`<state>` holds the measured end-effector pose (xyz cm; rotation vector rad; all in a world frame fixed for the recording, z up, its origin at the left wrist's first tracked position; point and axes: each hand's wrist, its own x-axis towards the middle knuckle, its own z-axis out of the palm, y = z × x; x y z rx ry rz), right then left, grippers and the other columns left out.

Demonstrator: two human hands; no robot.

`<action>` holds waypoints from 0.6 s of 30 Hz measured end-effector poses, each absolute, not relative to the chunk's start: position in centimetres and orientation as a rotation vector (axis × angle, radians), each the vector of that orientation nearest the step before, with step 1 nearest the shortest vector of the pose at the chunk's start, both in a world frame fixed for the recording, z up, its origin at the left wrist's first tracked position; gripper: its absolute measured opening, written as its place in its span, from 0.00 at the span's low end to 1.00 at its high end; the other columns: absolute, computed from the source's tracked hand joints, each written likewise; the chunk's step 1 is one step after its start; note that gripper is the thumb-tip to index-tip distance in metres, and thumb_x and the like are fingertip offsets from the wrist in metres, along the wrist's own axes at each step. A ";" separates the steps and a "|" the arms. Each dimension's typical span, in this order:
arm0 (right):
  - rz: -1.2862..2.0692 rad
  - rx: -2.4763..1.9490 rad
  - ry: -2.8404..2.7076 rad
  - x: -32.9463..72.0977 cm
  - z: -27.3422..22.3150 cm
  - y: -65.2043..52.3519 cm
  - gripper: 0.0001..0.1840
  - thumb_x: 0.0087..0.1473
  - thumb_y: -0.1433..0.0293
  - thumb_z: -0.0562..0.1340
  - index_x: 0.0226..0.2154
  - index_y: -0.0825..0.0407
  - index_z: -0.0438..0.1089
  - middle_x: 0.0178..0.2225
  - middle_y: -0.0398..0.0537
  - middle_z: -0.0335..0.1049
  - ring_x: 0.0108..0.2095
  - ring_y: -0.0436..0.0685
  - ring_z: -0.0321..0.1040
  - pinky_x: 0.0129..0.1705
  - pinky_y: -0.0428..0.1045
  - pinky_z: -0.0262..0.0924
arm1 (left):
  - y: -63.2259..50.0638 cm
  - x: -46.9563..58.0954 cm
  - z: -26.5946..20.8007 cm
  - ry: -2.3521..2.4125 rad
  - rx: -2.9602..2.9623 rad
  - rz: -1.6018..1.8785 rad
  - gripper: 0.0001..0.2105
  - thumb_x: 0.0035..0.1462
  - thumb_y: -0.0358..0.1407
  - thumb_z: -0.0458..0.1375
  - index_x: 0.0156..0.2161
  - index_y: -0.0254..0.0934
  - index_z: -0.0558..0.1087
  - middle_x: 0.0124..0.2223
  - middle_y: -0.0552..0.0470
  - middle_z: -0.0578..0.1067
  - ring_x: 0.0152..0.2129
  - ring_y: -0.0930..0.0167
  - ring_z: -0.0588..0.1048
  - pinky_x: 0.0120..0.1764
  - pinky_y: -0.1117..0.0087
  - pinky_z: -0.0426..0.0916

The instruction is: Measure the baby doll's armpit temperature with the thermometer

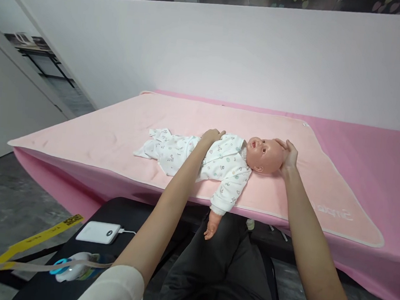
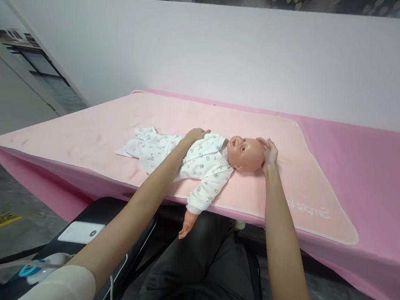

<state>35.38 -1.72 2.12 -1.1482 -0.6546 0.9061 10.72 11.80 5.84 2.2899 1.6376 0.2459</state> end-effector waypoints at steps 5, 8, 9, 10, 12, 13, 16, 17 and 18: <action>1.249 -1.128 -0.784 33.4 3.9 -3.2 0.27 0.48 0.49 0.52 0.31 0.55 0.70 0.33 0.53 0.75 0.38 0.63 0.71 0.42 0.56 0.65 | 12.1 10.9 5.7 1.666 2.306 0.225 0.26 0.58 0.48 0.40 0.40 0.32 0.74 0.41 0.39 0.76 0.40 0.63 0.73 0.39 0.70 0.64; 1.223 -1.081 -0.751 33.4 3.9 -3.1 0.27 0.48 0.48 0.53 0.32 0.54 0.70 0.35 0.52 0.75 0.39 0.62 0.71 0.42 0.55 0.65 | 12.5 11.0 5.7 1.673 2.307 0.217 0.26 0.58 0.47 0.39 0.41 0.31 0.74 0.42 0.38 0.75 0.41 0.62 0.73 0.39 0.69 0.64; 1.157 -1.087 -0.725 33.7 3.8 -2.9 0.25 0.48 0.49 0.54 0.32 0.53 0.70 0.36 0.51 0.75 0.40 0.61 0.71 0.43 0.55 0.65 | 12.5 11.0 5.7 1.675 2.304 0.219 0.26 0.58 0.47 0.39 0.41 0.31 0.74 0.42 0.37 0.75 0.41 0.61 0.72 0.40 0.69 0.64; 1.061 -1.105 -0.689 34.0 3.6 -2.6 0.23 0.47 0.50 0.56 0.32 0.52 0.69 0.36 0.50 0.75 0.40 0.60 0.70 0.43 0.53 0.65 | 12.6 11.0 5.6 1.676 2.299 0.223 0.27 0.58 0.47 0.39 0.41 0.30 0.74 0.43 0.36 0.75 0.42 0.61 0.72 0.40 0.69 0.64; 0.839 -1.138 -0.615 34.7 3.4 -2.0 0.19 0.46 0.54 0.58 0.32 0.52 0.68 0.37 0.48 0.74 0.42 0.57 0.69 0.45 0.51 0.64 | 12.6 11.0 5.6 1.678 2.286 0.237 0.26 0.58 0.48 0.40 0.42 0.30 0.74 0.43 0.37 0.75 0.42 0.61 0.72 0.40 0.69 0.64; 0.765 -1.147 -0.595 35.0 3.3 -1.8 0.17 0.46 0.55 0.58 0.32 0.52 0.68 0.37 0.48 0.74 0.43 0.56 0.69 0.46 0.50 0.64 | 12.5 11.0 5.7 1.677 2.281 0.245 0.26 0.58 0.47 0.40 0.42 0.31 0.74 0.43 0.37 0.75 0.42 0.62 0.72 0.40 0.69 0.64; 0.819 -1.181 -0.666 34.9 3.1 -1.9 0.19 0.47 0.54 0.57 0.29 0.54 0.69 0.34 0.51 0.75 0.39 0.58 0.70 0.43 0.51 0.65 | 12.3 10.9 5.8 1.667 2.283 0.258 0.25 0.58 0.47 0.41 0.42 0.32 0.74 0.44 0.39 0.75 0.42 0.63 0.72 0.40 0.70 0.63; 0.870 -1.200 -0.723 34.6 3.2 -2.1 0.21 0.47 0.53 0.56 0.28 0.54 0.70 0.32 0.52 0.75 0.37 0.59 0.71 0.42 0.53 0.65 | 12.2 10.9 5.8 1.665 2.285 0.258 0.25 0.58 0.47 0.40 0.41 0.32 0.74 0.43 0.40 0.75 0.42 0.63 0.72 0.40 0.70 0.63; 0.898 -1.222 -0.782 34.3 3.2 -2.3 0.23 0.47 0.52 0.55 0.28 0.55 0.70 0.30 0.53 0.75 0.36 0.61 0.71 0.41 0.54 0.65 | 12.2 10.8 5.8 1.664 2.288 0.256 0.25 0.58 0.48 0.40 0.41 0.32 0.74 0.43 0.40 0.75 0.41 0.63 0.73 0.40 0.71 0.63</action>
